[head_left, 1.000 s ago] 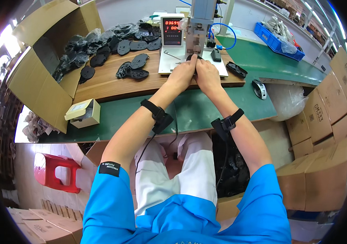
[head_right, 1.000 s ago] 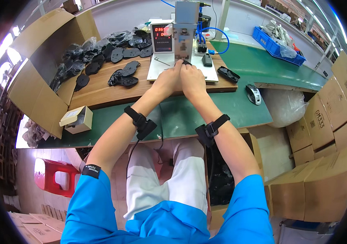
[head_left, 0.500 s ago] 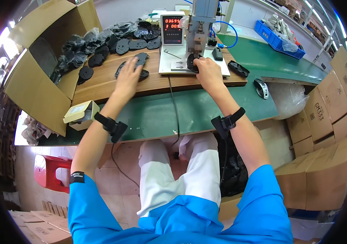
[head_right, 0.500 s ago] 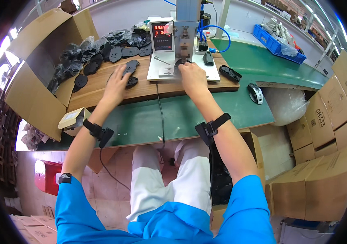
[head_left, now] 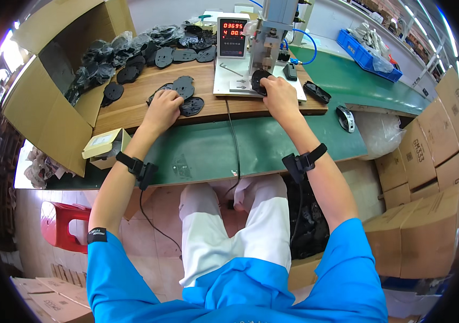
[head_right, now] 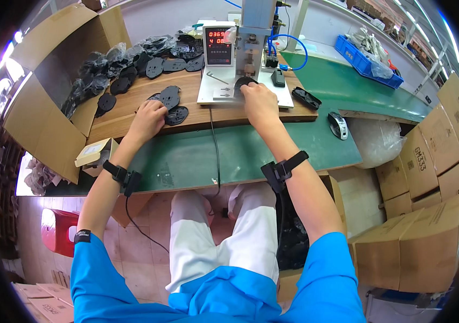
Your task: Assembling plastic electronic components using a pneumatic press machine.
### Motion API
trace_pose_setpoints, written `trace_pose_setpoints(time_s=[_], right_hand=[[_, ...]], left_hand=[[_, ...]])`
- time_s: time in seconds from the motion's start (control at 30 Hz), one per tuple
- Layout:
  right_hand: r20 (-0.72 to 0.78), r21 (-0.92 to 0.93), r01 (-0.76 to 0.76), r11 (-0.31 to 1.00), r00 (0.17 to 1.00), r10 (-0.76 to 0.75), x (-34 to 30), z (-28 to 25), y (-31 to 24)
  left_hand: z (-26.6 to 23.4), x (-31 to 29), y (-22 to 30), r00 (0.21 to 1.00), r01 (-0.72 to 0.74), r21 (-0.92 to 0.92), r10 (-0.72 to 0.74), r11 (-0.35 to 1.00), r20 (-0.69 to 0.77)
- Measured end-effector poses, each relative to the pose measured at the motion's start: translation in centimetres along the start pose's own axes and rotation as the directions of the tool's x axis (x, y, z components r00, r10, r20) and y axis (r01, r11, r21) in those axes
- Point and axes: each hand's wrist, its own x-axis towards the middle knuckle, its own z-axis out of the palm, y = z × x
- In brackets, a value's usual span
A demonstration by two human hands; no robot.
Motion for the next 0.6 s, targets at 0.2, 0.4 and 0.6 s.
trace_pose_setpoints(time_s=[0.2,0.4,0.6], right_hand=[[-0.050,0.017,0.011,1.000,0.999,-0.011,-0.3,-0.2,0.1],[-0.042,0.023,0.009,1.000,0.999,-0.008,-0.3,-0.4,0.0],[-0.021,0.013,0.007,1.000,1.000,-0.007,-0.3,-0.4,-0.2]], left_hand=[[-2.3,-2.1,3.0,0.998,-0.036,-0.104,0.042,0.994,0.055],[-2.9,-2.8,4.3,0.989,-0.098,-0.148,0.113,0.984,0.096],[-3.6,-1.2,4.0,1.000,-0.021,-0.132,0.020,0.991,-0.009]])
